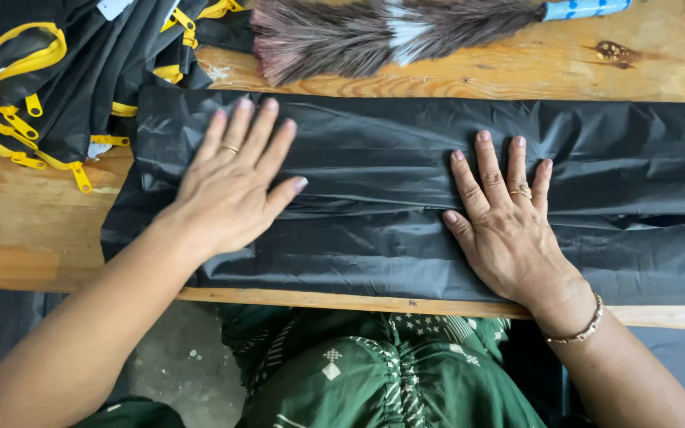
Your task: The person folds a black fabric item on a wooden table, repeatedly folding it into a compact rectangular shape. They then secure the folded item with a yellow drawstring, pulling it tight to complete the bundle.
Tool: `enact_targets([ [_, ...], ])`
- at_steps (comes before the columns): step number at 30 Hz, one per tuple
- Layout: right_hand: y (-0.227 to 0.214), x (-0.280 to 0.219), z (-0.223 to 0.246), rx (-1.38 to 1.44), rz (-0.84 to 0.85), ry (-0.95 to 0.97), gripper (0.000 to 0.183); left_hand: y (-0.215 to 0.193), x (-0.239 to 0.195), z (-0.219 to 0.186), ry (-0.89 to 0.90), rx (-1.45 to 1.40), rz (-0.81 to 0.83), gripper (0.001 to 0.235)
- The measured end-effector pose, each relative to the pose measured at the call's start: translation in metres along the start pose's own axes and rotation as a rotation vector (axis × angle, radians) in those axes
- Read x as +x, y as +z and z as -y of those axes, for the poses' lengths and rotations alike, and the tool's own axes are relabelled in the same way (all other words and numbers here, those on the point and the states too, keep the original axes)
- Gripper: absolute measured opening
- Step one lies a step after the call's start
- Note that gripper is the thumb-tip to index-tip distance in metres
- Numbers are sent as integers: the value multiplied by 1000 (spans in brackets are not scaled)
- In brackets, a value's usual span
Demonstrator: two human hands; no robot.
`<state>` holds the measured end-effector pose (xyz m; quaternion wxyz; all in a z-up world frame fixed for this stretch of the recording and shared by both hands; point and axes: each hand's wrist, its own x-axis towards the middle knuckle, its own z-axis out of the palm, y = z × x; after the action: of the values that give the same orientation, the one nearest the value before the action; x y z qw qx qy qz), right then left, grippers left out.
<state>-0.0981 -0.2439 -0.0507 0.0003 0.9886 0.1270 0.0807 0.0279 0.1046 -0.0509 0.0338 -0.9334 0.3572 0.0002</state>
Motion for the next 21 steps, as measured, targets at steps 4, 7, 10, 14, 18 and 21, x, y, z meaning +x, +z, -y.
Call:
enact_targets([
  [4,1,0,5,-43,-8,-3,75,-81,31,-65,-321,-202,271,100],
  [7,3,4,10,-41,-33,6,76,-76,69,-118,-47,-217,-193,86],
  [10,4,5,9,25,93,113,78,-46,98,-148,220,-193,-297,90],
  [14,7,0,5,20,-41,31,79,-18,106,-138,251,-200,-103,92],
  [18,-1,-1,1,57,-20,-21,80,-4,100,-133,301,-159,-191,86],
  [21,-24,13,-12,344,155,37,70,-1,98,-132,317,-202,-258,83],
])
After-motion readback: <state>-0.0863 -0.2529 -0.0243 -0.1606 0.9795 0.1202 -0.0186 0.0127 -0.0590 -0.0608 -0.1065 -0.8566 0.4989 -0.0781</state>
